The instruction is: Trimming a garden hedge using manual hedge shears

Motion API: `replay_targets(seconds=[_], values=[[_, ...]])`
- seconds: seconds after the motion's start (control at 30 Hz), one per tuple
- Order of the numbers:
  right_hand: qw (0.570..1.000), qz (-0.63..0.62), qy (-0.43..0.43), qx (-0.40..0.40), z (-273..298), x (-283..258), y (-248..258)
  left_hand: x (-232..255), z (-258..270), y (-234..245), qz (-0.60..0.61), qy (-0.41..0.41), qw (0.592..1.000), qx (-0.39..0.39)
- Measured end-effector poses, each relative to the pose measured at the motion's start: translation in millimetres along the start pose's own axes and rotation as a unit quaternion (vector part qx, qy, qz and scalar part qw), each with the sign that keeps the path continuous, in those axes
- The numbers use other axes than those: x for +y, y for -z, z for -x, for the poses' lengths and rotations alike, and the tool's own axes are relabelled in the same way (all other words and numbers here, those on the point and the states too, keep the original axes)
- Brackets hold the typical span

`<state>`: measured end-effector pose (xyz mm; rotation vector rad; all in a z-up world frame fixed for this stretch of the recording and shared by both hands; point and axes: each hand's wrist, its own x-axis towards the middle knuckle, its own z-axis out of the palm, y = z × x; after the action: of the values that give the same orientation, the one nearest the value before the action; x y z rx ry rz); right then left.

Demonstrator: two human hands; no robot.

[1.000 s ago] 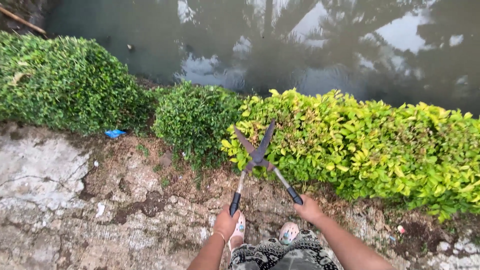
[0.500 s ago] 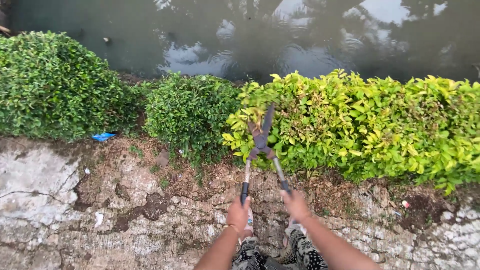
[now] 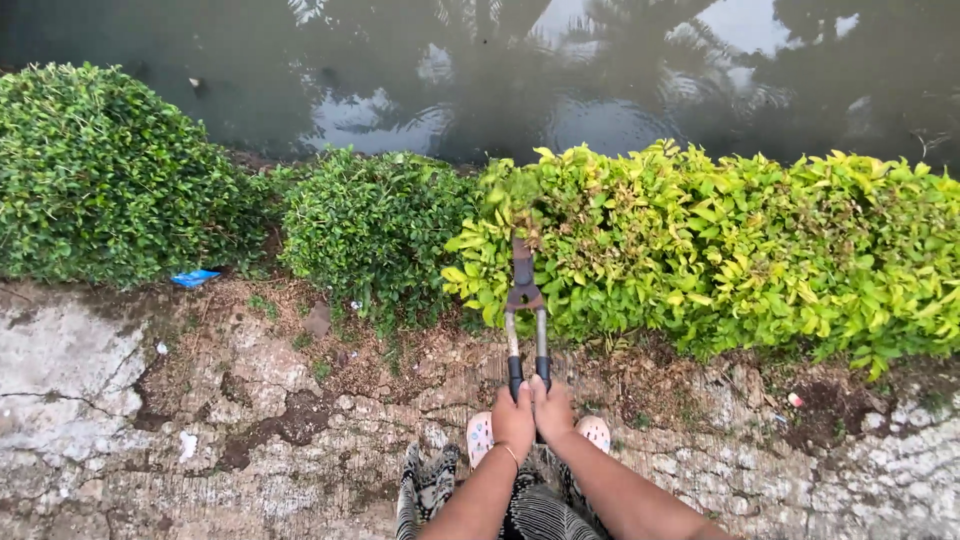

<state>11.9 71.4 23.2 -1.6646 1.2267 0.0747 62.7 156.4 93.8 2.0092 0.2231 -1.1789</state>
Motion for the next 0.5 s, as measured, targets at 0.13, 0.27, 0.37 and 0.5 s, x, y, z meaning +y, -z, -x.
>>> replay_targets(seconds=[0.13,0.27,0.37,0.5], values=[[0.999,-0.026,-0.043,-0.017,13,-14,23,-14,-24,-24,0.022,-0.059,0.997,0.047],[0.997,-0.074,-0.015,-0.025,41,-61,47,1,-5,-15,0.061,-0.082,0.994,0.036],[0.998,-0.016,-0.008,-0.064,76,-117,68,-3,3,-4,0.104,-0.096,0.989,0.048],[0.983,0.105,0.004,-0.149,104,-191,85,-2,9,8,0.304,-0.052,0.950,0.042]])
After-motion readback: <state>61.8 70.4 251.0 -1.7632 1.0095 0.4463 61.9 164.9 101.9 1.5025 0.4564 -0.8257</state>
